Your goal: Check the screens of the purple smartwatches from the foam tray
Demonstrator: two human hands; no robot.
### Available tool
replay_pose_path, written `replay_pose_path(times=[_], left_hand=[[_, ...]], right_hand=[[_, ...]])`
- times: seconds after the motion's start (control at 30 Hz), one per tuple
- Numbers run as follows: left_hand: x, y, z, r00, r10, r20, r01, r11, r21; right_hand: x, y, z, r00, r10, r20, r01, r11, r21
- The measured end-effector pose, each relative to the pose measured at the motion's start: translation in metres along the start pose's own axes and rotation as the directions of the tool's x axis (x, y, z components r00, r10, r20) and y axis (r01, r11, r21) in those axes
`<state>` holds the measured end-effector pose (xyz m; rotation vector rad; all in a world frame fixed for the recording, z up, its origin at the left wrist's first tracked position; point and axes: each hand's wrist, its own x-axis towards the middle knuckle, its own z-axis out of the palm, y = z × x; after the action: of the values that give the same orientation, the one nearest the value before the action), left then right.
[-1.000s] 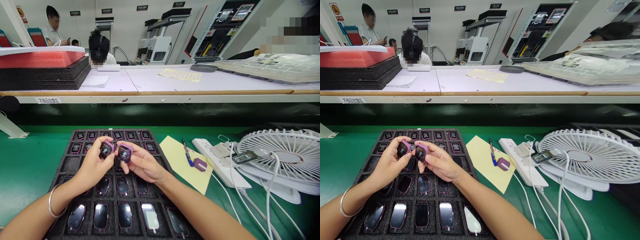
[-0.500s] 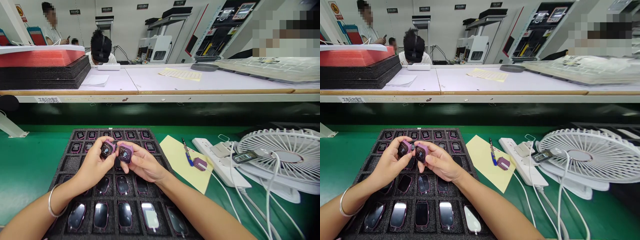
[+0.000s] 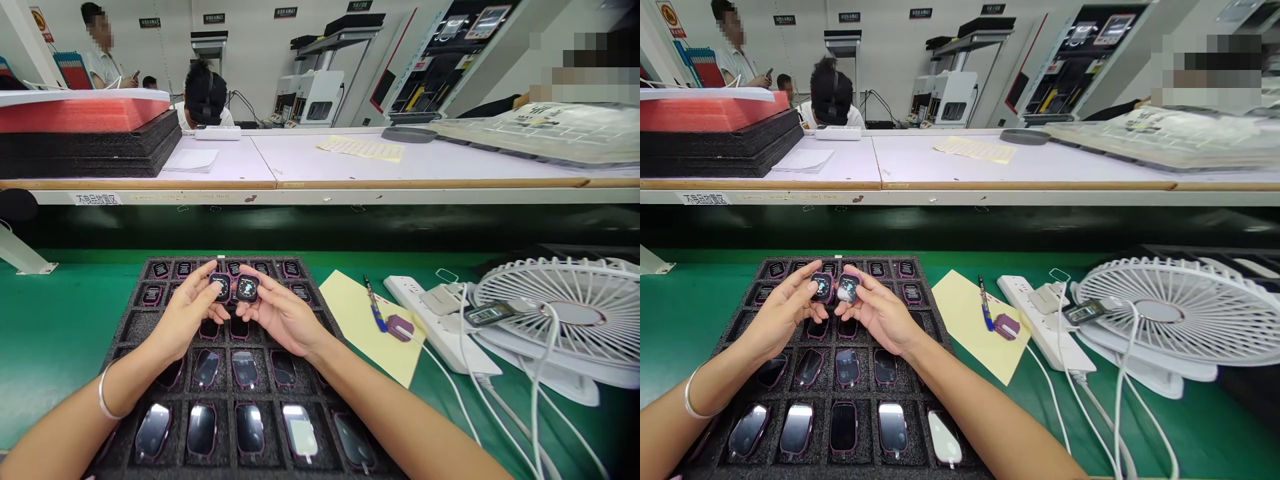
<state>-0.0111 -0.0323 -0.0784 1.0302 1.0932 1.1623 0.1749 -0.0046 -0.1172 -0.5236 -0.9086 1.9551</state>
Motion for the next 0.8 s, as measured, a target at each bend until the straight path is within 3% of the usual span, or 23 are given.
replay_pose_path(times=[0.3,0.53,0.8], left_hand=[[0.0074,-0.0049,-0.0045,1.000,0.016,0.000,-0.016,1.000,0.011],[0.0078,-0.0058,-0.0034,0.999,0.009,0.050,-0.012,0.998,0.064],[0.0041,-0.0055,-0.0025,0.996,0.051,0.079,-0.058,0.994,0.095]], right_hand=[[0.0002,0.0047,-0.0001,0.992,-0.064,-0.108,0.040,0.977,-0.208],[-0.0012,0.0050,0.0011,0.994,-0.088,-0.059,0.065,0.949,-0.307],[0.0001,0.0063,-0.0001,0.991,-0.123,-0.051,0.103,0.949,-0.297]])
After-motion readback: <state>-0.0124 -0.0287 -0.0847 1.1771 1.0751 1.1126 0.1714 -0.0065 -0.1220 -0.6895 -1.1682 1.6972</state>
